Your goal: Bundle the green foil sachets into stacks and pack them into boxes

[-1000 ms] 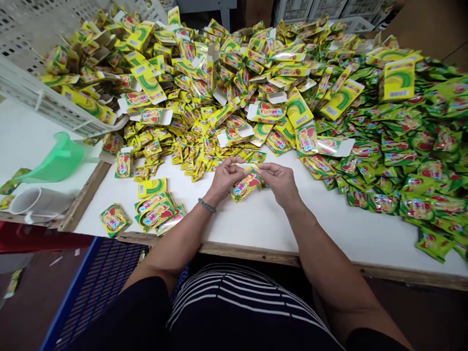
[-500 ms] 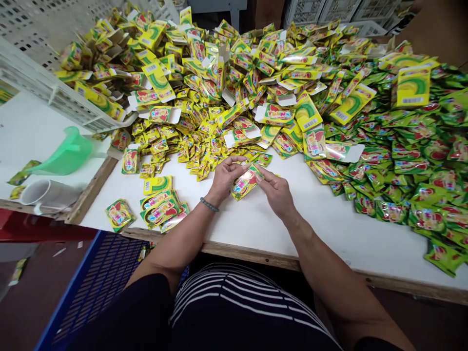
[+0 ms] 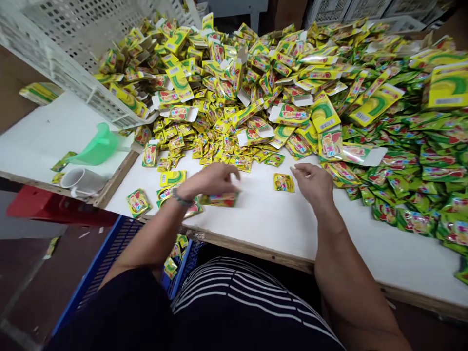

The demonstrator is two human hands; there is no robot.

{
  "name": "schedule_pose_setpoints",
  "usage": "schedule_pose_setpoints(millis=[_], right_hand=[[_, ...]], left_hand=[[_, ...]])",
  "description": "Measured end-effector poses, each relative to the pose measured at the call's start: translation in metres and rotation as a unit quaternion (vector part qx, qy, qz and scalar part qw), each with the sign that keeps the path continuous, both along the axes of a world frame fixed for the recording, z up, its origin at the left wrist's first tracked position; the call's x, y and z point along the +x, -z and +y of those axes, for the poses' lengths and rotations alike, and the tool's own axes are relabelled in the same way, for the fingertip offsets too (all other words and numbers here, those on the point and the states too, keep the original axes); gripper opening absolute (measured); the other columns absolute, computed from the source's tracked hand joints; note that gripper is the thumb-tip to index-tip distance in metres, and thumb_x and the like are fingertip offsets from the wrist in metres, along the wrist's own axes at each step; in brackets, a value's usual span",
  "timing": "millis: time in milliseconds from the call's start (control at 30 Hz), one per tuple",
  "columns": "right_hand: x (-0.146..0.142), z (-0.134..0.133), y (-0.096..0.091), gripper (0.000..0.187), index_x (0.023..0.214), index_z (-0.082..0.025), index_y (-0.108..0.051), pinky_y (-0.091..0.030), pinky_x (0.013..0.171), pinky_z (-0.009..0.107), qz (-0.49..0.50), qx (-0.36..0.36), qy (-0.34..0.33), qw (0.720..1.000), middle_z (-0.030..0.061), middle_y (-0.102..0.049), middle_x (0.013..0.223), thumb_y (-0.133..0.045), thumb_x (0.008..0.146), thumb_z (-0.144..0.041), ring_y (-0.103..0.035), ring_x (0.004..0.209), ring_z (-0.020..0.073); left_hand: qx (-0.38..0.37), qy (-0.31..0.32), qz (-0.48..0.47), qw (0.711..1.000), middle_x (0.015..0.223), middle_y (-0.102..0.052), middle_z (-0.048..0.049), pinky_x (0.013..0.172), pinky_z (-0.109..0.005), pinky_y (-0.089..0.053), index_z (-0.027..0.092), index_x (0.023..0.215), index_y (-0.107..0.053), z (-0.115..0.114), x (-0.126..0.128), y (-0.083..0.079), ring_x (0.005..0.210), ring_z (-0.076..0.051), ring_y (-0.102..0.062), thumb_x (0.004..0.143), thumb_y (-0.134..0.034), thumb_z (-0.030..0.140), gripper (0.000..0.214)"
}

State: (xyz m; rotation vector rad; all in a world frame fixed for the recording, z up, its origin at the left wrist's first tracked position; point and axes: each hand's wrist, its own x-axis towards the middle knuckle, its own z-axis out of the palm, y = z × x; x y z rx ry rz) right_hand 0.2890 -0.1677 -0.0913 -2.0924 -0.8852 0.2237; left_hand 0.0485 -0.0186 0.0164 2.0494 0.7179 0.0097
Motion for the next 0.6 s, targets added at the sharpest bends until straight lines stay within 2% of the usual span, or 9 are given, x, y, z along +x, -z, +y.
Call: schedule_pose_setpoints(millis=[33,100,133,200,267,333,433,500,600], right_hand=[[0.004,-0.001,0.005,0.034,0.093,-0.019,-0.074,-0.048,0.088,0.048,-0.020,-0.026,-0.012,0.999,0.0107,-0.073,0.091,-0.063,0.077,-0.047,-0.062,0.085,0.0263],[0.007,-0.002,0.014,0.037,0.097,-0.019,-0.073,-0.046,0.090,0.050,-0.052,-0.065,-0.041,0.996,0.0128,-0.071,0.097,-0.069,0.073,-0.046,-0.059,0.096,0.0303],[0.006,-0.002,0.019,0.038,0.098,-0.020,-0.072,-0.045,0.089,0.050,-0.064,-0.073,-0.059,0.994,0.0136,-0.069,0.099,-0.072,0.069,-0.045,-0.057,0.100,0.0318],[0.001,0.000,0.024,0.039,0.095,-0.021,-0.071,-0.046,0.087,0.049,-0.077,-0.080,-0.095,0.989,0.0139,-0.066,0.100,-0.079,0.062,-0.040,-0.054,0.103,0.0330],[-0.005,0.001,0.023,0.033,0.087,-0.022,-0.068,-0.047,0.084,0.047,-0.079,-0.109,-0.123,0.983,0.0131,-0.064,0.101,-0.080,0.060,-0.036,-0.054,0.102,0.0323],[-0.009,0.001,0.019,0.030,0.083,-0.021,-0.065,-0.047,0.084,0.046,-0.077,-0.164,-0.133,0.975,0.0124,-0.063,0.102,-0.079,0.061,-0.035,-0.055,0.103,0.0321],[-0.010,0.001,0.012,0.041,0.095,-0.021,-0.060,-0.049,0.080,0.044,-0.062,-0.227,-0.120,0.965,0.0119,-0.065,0.103,-0.077,0.063,-0.040,-0.060,0.099,0.0316],[-0.007,0.001,0.011,0.046,0.101,-0.021,-0.058,-0.049,0.073,0.042,-0.059,-0.259,-0.118,0.957,0.0118,-0.067,0.099,-0.074,0.065,-0.045,-0.063,0.092,0.0318],[-0.002,0.002,0.017,0.037,0.084,-0.023,-0.056,-0.047,0.063,0.041,-0.086,-0.281,-0.150,0.944,0.0113,-0.067,0.083,-0.071,0.067,-0.051,-0.065,0.082,0.0336]], left_hand=[[0.039,0.001,0.056,0.998,0.052,-0.060,0.0028,0.053,-0.024,-0.024,0.021,0.077,-0.072,0.009,-0.019,-0.010,0.048,-0.012,-0.045,0.052,-0.084,0.025,0.028],[0.115,-0.036,0.162,0.979,0.053,-0.061,0.0023,0.058,-0.023,-0.025,0.023,0.077,-0.072,0.027,-0.050,-0.022,0.051,-0.014,-0.048,0.053,-0.083,0.026,0.026],[0.169,-0.073,0.194,0.964,0.055,-0.062,0.0012,0.060,-0.023,-0.026,0.022,0.078,-0.072,0.035,-0.061,-0.022,0.055,-0.015,-0.049,0.054,-0.083,0.027,0.026],[0.256,-0.149,0.195,0.935,0.060,-0.062,-0.0028,0.066,-0.025,-0.029,0.019,0.080,-0.072,0.044,-0.069,-0.011,0.064,-0.018,-0.053,0.057,-0.083,0.027,0.027],[0.287,-0.179,0.129,0.932,0.065,-0.061,-0.0065,0.069,-0.028,-0.032,0.017,0.079,-0.070,0.044,-0.061,0.011,0.073,-0.022,-0.056,0.060,-0.080,0.021,0.021],[0.275,-0.165,0.068,0.945,0.067,-0.061,-0.0086,0.072,-0.029,-0.035,0.017,0.072,-0.067,0.040,-0.043,0.037,0.079,-0.025,-0.058,0.060,-0.075,0.011,0.016],[0.247,-0.173,0.045,0.952,0.068,-0.061,-0.0102,0.075,-0.032,-0.039,0.017,0.064,-0.061,0.034,-0.014,0.065,0.082,-0.026,-0.060,0.063,-0.065,0.004,0.014],[0.246,-0.190,0.051,0.949,0.070,-0.062,-0.0117,0.079,-0.033,-0.040,0.016,0.063,-0.059,0.034,-0.001,0.072,0.085,-0.027,-0.062,0.068,-0.061,0.004,0.014],[0.251,-0.199,0.061,0.945,0.076,-0.065,-0.0151,0.083,-0.036,-0.040,0.013,0.068,-0.062,0.037,0.009,0.069,0.091,-0.030,-0.063,0.070,-0.058,0.001,0.013]])
